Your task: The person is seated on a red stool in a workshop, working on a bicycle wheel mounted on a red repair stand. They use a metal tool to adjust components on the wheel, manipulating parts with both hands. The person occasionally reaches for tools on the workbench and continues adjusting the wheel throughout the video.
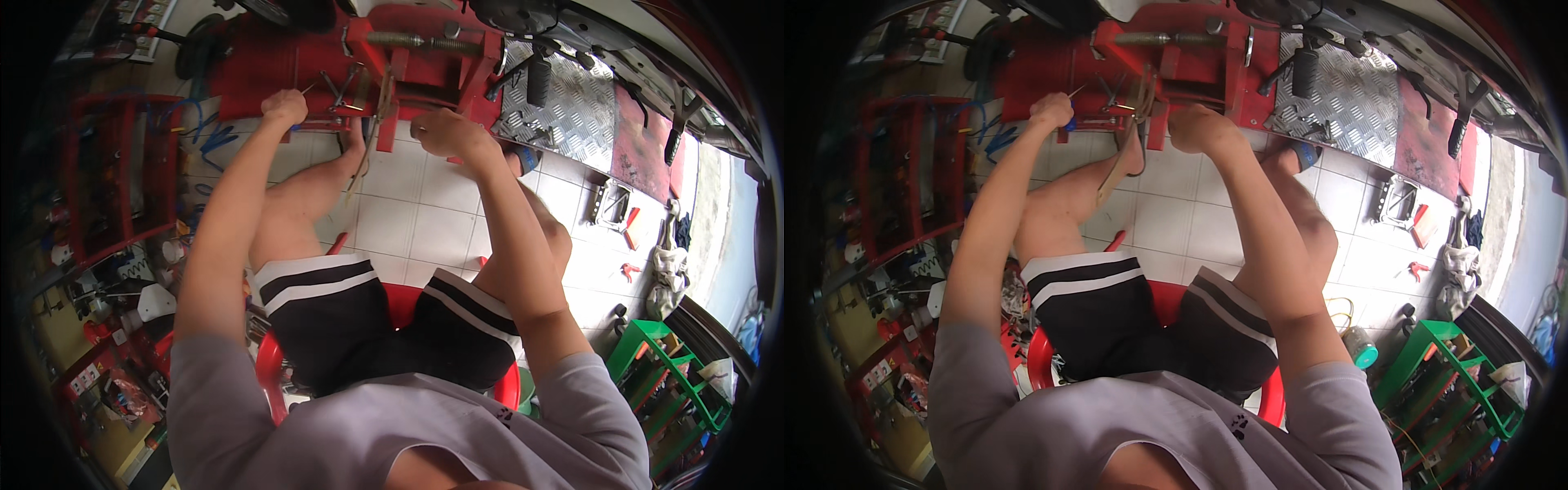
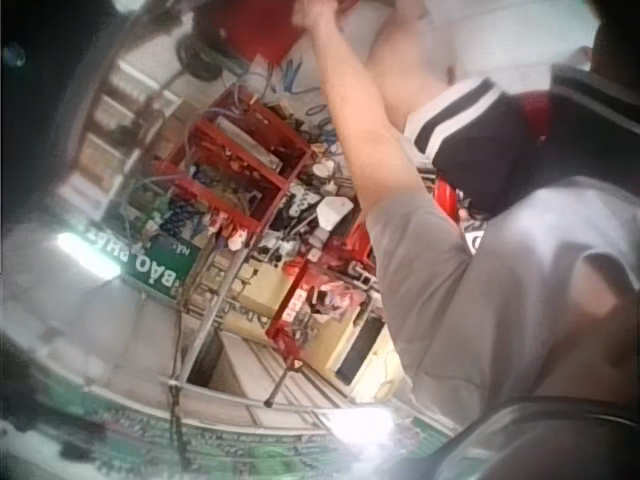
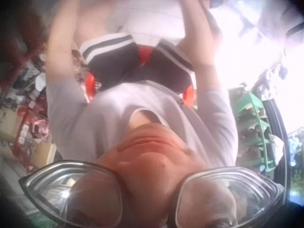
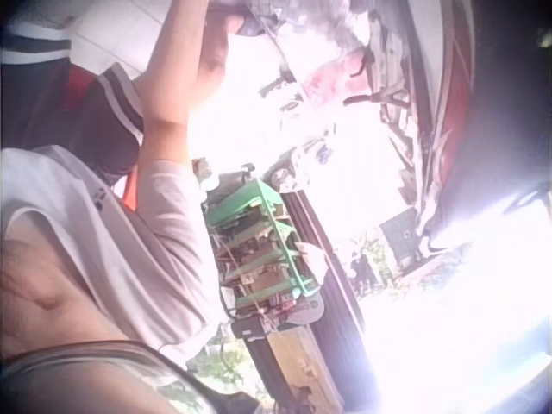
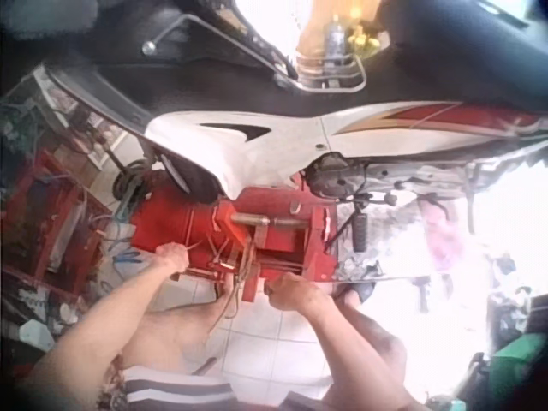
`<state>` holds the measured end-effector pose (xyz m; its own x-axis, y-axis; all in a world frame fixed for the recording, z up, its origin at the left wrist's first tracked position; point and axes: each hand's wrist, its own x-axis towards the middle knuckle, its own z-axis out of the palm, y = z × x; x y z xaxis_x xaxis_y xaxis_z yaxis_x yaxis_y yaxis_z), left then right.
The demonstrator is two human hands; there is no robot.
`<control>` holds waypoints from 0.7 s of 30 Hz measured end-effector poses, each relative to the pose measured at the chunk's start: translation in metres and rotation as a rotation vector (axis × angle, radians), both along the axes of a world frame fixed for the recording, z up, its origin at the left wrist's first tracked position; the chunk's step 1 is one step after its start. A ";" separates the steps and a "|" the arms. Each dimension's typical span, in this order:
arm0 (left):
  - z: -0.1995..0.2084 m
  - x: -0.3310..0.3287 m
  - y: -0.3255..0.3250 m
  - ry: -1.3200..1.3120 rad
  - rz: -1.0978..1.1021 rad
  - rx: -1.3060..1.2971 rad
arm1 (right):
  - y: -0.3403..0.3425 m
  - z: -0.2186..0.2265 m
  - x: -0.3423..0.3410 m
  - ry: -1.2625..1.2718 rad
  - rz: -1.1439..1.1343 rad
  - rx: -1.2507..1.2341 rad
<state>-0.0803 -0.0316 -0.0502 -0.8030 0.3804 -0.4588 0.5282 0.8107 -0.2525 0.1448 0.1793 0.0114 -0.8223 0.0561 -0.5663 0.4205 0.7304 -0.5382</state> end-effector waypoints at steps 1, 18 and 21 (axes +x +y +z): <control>0.022 -0.003 0.003 0.035 -0.036 0.035 | 0.002 -0.002 0.003 0.020 0.010 0.013; 0.294 0.177 0.021 -0.011 -0.065 1.038 | -0.043 0.031 0.020 0.899 -0.264 -1.083; 0.253 0.159 0.054 -0.304 0.065 1.384 | -0.043 0.029 0.017 0.727 -0.420 -1.329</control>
